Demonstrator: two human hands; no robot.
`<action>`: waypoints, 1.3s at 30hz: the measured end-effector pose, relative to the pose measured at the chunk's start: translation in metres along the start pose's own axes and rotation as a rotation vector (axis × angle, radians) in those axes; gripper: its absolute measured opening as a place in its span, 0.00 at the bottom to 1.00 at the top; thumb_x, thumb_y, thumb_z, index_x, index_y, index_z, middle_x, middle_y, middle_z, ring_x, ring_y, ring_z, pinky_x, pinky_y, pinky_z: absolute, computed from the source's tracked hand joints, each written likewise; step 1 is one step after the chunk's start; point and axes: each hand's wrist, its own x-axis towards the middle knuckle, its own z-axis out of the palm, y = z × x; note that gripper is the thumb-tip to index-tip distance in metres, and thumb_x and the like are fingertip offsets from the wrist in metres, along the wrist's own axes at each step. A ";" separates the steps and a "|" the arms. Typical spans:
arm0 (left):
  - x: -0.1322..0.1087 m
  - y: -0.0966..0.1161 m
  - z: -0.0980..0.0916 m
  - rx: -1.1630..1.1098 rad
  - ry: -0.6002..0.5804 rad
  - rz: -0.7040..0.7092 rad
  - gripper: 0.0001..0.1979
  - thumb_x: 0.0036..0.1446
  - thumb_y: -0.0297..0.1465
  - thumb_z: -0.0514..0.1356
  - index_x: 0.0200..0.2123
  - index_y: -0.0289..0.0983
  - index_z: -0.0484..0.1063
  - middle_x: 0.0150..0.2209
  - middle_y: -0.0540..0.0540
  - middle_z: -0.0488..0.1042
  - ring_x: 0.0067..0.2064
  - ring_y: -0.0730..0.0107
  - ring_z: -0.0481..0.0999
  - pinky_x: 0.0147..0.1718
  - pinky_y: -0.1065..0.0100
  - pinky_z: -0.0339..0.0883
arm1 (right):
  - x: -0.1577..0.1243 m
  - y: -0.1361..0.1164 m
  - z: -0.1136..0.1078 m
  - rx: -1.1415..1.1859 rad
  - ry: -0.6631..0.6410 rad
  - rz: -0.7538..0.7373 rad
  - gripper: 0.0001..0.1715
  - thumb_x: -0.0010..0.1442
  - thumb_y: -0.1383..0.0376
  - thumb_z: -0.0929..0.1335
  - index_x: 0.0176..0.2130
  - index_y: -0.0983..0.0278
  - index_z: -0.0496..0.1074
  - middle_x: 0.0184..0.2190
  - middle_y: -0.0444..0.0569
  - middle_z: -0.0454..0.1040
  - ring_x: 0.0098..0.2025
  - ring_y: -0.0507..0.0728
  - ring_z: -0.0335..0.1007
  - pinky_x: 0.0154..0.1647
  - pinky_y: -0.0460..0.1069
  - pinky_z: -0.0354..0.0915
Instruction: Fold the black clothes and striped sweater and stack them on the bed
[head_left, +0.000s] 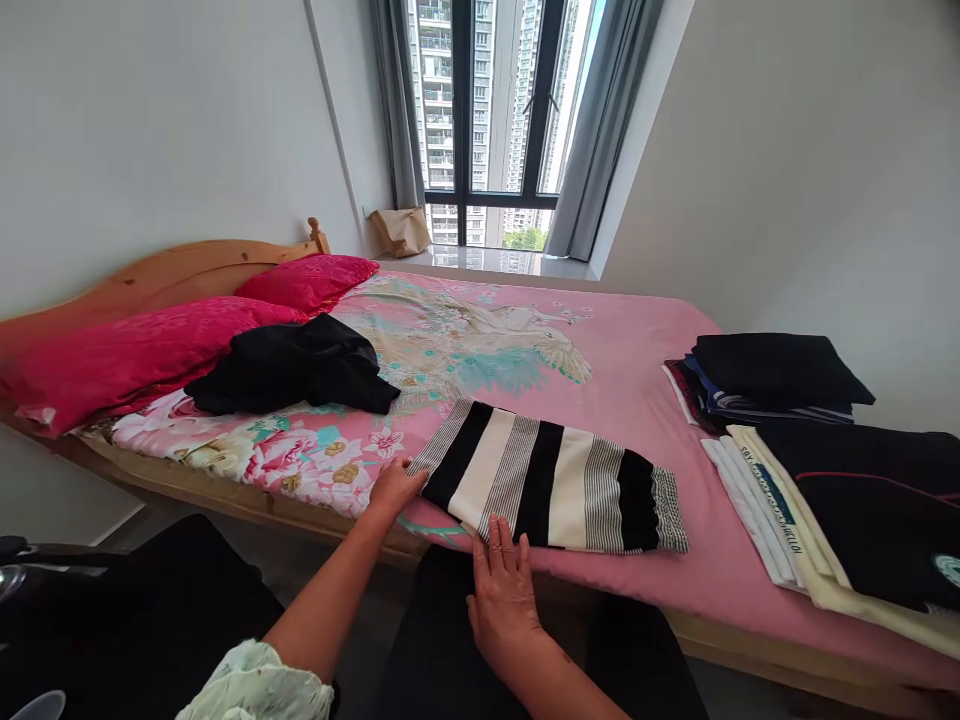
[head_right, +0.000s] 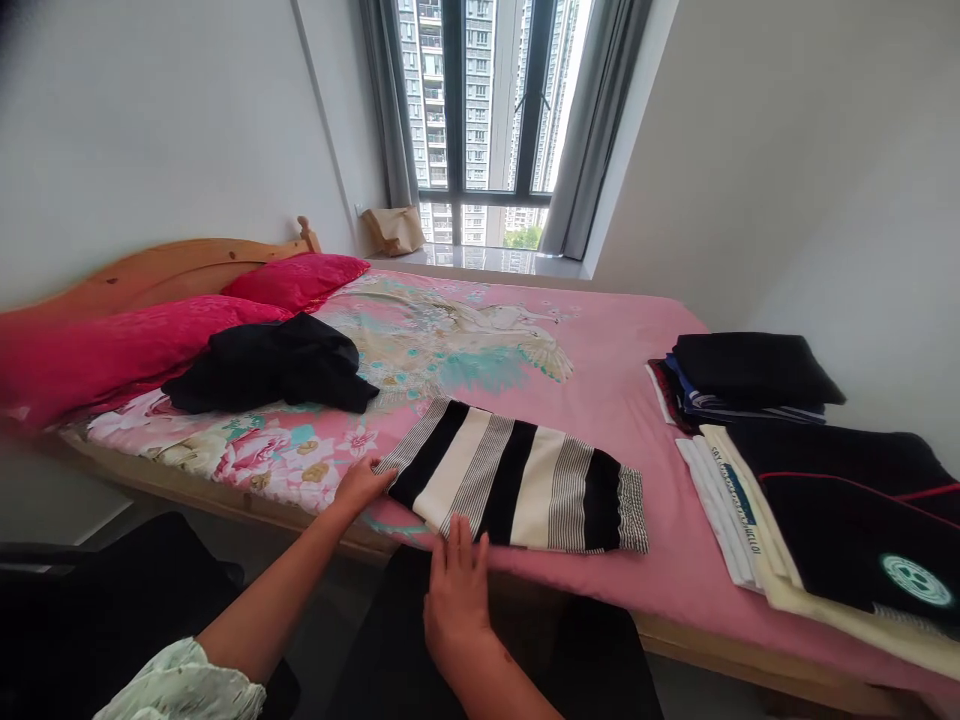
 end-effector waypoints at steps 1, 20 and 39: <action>-0.001 0.002 0.000 0.027 0.013 -0.010 0.27 0.42 0.44 0.62 0.43 0.33 0.70 0.49 0.33 0.72 0.55 0.49 0.67 0.46 0.63 0.60 | 0.001 -0.002 0.001 -0.003 -0.006 0.002 0.42 0.55 0.58 0.67 0.63 0.71 0.54 0.66 0.64 0.35 0.67 0.70 0.25 0.63 0.69 0.30; -0.003 0.004 0.007 0.008 0.087 0.014 0.15 0.52 0.38 0.58 0.42 0.37 0.70 0.41 0.43 0.76 0.44 0.60 0.74 0.37 0.68 0.62 | 0.011 -0.007 0.013 -0.190 -0.007 -0.103 0.26 0.56 0.70 0.63 0.54 0.75 0.68 0.59 0.65 0.60 0.65 0.71 0.45 0.63 0.69 0.31; -0.067 0.012 0.047 0.113 0.268 0.433 0.16 0.52 0.37 0.58 0.44 0.37 0.68 0.49 0.38 0.71 0.55 0.51 0.66 0.56 0.52 0.54 | 0.096 0.026 -0.045 0.348 0.148 -0.248 0.21 0.60 0.73 0.57 0.50 0.64 0.68 0.49 0.50 0.72 0.54 0.54 0.64 0.55 0.48 0.58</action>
